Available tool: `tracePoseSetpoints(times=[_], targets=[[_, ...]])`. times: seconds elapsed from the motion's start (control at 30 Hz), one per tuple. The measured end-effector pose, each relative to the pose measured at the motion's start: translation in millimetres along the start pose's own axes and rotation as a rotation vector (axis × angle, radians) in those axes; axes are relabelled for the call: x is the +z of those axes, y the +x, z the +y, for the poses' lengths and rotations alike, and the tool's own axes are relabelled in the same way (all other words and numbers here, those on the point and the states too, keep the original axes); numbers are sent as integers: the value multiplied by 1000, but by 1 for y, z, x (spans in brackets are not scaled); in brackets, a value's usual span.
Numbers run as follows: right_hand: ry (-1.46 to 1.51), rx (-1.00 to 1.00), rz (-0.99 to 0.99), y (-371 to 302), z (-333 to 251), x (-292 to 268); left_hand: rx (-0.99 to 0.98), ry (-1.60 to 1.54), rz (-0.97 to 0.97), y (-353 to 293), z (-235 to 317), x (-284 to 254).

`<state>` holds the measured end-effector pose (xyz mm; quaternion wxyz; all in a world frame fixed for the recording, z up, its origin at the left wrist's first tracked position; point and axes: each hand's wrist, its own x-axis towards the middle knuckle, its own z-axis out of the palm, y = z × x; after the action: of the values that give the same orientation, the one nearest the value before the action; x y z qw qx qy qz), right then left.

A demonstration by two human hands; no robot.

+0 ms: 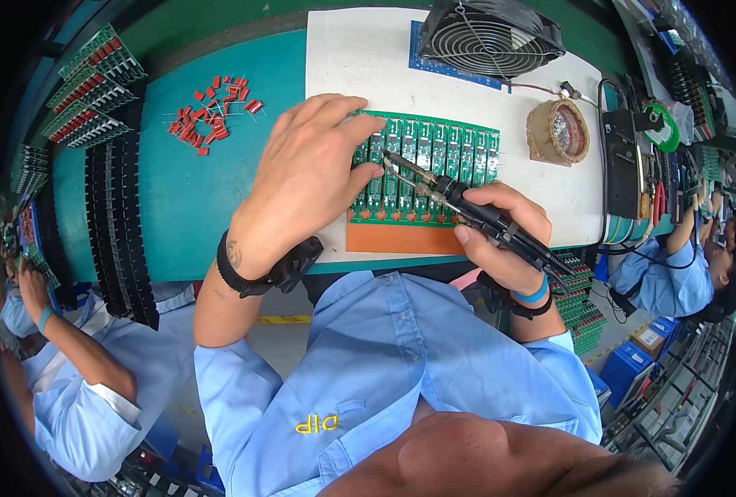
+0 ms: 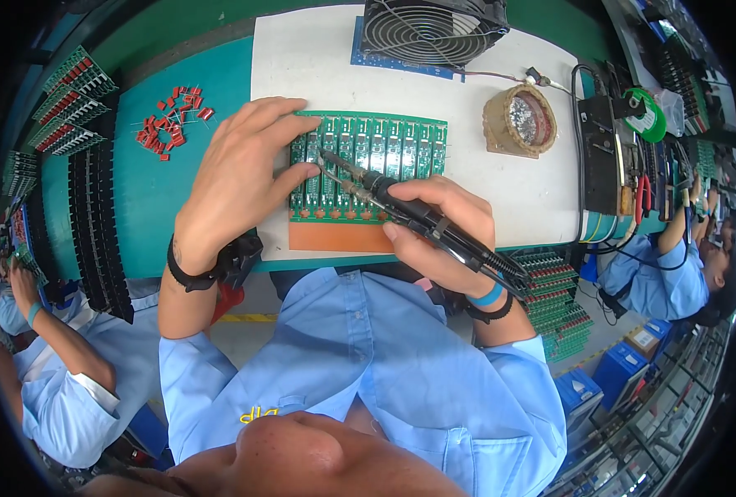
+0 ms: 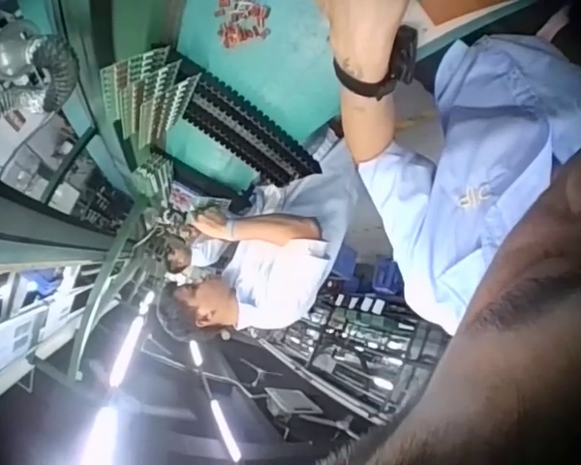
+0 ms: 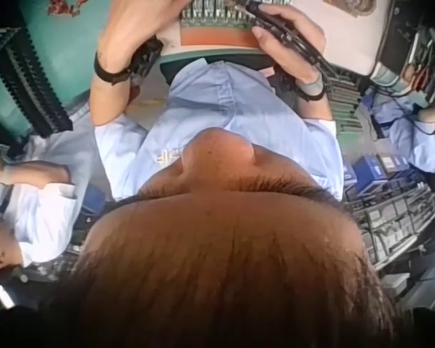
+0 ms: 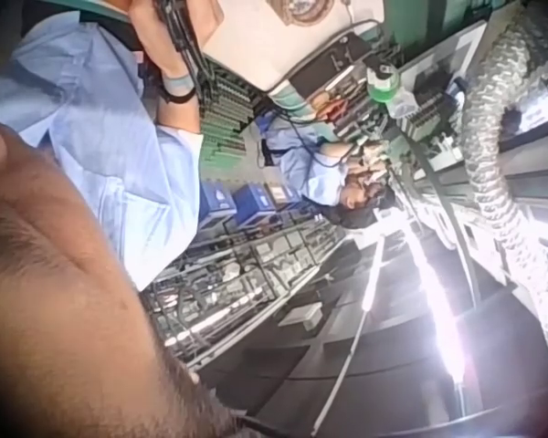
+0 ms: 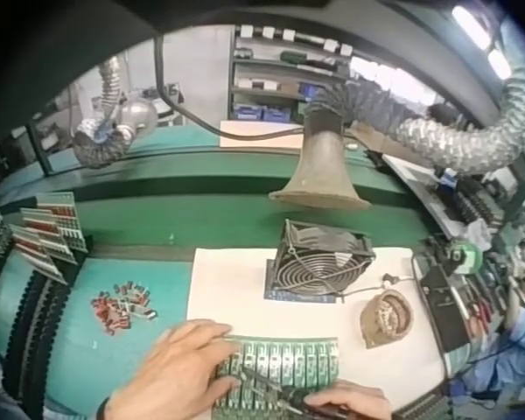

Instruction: The person picks up a circuit board and a metal plate, aligns them, and places the board onto a jig. They then use a soldering iron to apply solder to the components before removing the board from the jig.

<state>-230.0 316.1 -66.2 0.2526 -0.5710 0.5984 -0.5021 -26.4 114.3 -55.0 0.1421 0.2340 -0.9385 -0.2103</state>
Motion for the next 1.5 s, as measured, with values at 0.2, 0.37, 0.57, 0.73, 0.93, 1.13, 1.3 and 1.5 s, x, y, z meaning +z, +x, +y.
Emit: tracePoseSetpoints(times=[0.2, 0.37, 0.57, 0.73, 0.93, 1.13, 1.3, 1.5], targets=[[-13, -6, 26, 2, -2, 2, 5, -18, 1, 0, -4, 3], [-28, 6, 20, -4, -8, -6, 11, -45, 21, -2, -7, 4], [13, -12, 42, -8, -12, -3, 52, -20, 45, -4, -11, 3], [23, -26, 24, -6, -12, 5, 60, -61, 46, -6, -14, -1], [-25, 10, -5, 0, -8, 8, 34, -49, 16, -8, -19, -3], [61, 27, 38, 2, 3, 17, 7, -79, 34, -9, -18, -1], [63, 51, 26, 3, 1, 17, 7, -80, 37, -8, -19, -1], [49, 48, 23, 6, -2, 15, 13, -65, 24, -8, -19, -2]])
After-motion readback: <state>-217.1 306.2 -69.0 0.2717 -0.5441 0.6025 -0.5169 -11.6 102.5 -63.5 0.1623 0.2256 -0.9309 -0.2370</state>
